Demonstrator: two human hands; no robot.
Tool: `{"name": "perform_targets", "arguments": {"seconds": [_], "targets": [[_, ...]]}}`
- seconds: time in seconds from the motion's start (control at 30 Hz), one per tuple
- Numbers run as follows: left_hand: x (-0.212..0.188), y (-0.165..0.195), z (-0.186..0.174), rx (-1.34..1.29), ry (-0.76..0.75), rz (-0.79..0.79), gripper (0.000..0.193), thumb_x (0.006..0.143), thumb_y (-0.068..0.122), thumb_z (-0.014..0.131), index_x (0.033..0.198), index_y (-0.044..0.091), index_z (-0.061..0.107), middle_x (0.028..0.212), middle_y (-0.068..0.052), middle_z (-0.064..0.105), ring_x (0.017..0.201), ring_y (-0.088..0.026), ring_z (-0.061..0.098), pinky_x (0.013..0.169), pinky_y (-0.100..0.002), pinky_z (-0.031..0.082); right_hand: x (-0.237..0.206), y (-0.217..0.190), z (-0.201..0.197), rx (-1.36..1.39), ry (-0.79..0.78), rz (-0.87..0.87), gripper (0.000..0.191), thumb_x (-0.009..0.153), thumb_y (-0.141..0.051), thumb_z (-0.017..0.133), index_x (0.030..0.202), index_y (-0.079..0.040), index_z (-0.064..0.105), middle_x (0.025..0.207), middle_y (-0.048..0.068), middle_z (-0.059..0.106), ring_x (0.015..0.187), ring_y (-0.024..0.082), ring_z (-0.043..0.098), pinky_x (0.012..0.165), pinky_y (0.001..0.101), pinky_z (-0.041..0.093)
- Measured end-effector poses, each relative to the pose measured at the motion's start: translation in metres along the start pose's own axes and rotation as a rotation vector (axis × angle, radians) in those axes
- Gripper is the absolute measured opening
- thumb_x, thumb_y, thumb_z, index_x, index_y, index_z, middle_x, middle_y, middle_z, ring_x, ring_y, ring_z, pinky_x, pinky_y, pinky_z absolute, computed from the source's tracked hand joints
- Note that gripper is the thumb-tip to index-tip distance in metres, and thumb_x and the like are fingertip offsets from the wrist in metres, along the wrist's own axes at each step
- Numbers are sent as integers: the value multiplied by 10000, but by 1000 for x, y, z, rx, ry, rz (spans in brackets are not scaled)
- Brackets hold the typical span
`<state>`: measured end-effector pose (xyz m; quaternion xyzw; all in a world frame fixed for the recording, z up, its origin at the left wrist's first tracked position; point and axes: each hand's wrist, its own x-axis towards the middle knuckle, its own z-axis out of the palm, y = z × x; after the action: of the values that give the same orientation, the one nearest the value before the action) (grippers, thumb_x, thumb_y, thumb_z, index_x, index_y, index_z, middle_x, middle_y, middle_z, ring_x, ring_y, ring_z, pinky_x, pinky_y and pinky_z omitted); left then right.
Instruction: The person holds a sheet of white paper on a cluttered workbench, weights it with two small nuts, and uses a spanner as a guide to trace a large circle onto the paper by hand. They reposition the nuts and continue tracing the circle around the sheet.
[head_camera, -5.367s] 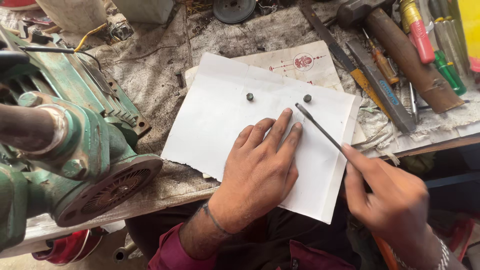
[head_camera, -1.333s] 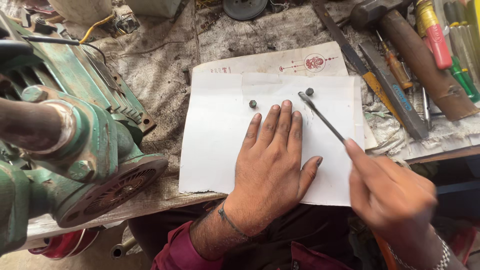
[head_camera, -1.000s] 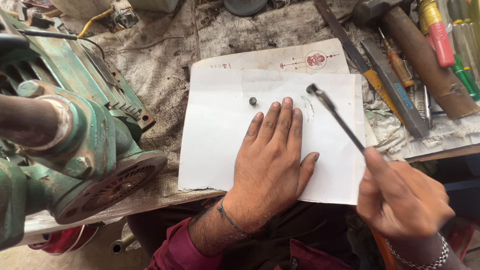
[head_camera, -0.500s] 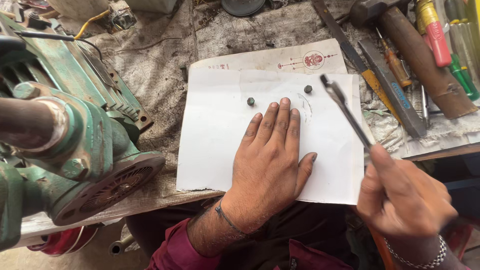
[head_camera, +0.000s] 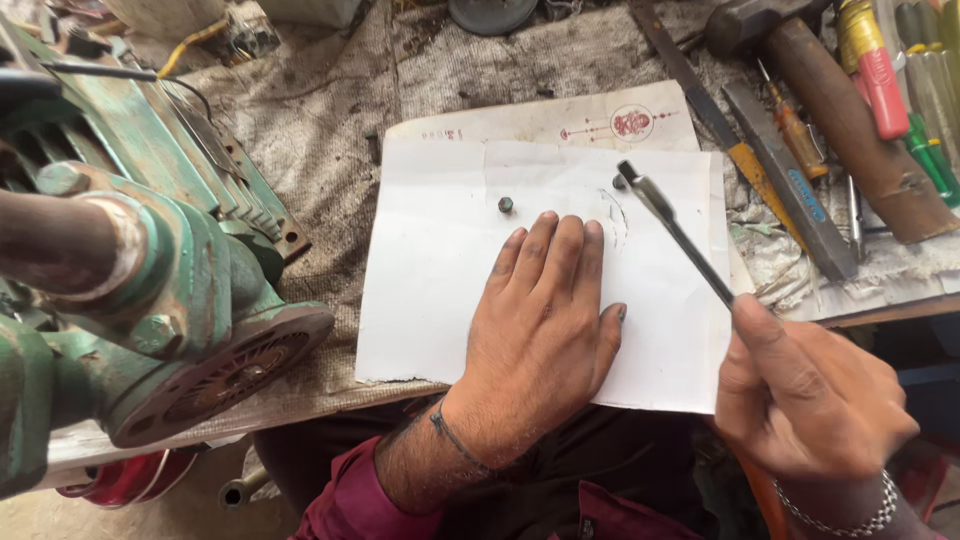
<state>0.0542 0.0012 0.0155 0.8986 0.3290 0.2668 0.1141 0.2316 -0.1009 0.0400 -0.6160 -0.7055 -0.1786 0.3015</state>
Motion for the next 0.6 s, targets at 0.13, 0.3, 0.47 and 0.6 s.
{"name": "perform_targets", "arguments": {"seconds": [0.13, 0.3, 0.47, 0.6], "targets": [[-1, 0, -3, 31, 6, 15, 683, 934, 335, 613, 1445, -103, 494, 1465, -269, 509, 1429, -424, 468, 1204, -513, 370, 9, -2, 4, -139, -240, 62, 424, 809, 54, 764, 1228, 3, 809, 578, 119, 602, 452, 244, 561, 503, 379, 469], [-9, 3, -11, -11, -7, 46, 910, 817, 532, 674, 1420, -118, 467, 1485, -346, 446, 1423, -475, 430, 1191, -543, 339, 3, 5, 5, -39, -70, 11, 389, 888, 39, 707, 1273, -5, 729, 724, 117, 625, 575, 239, 590, 582, 364, 480], [-11, 2, -18, -59, -40, 94, 1266, 552, 705, 751, 1421, -157, 430, 1502, -414, 398, 1381, -535, 419, 1153, -574, 334, 2, 4, 6, -39, -29, -1, 354, 928, 38, 706, 1277, -14, 722, 739, 105, 626, 596, 232, 598, 599, 353, 487], [-9, 4, -20, 78, -191, 92, 966, 618, 306, 730, 1433, -139, 462, 1491, -339, 444, 1416, -489, 446, 1198, -509, 362, 20, -3, 9, -98, -146, 32, 415, 897, 20, 734, 1310, -16, 747, 683, 111, 646, 552, 228, 622, 573, 343, 514]]}}
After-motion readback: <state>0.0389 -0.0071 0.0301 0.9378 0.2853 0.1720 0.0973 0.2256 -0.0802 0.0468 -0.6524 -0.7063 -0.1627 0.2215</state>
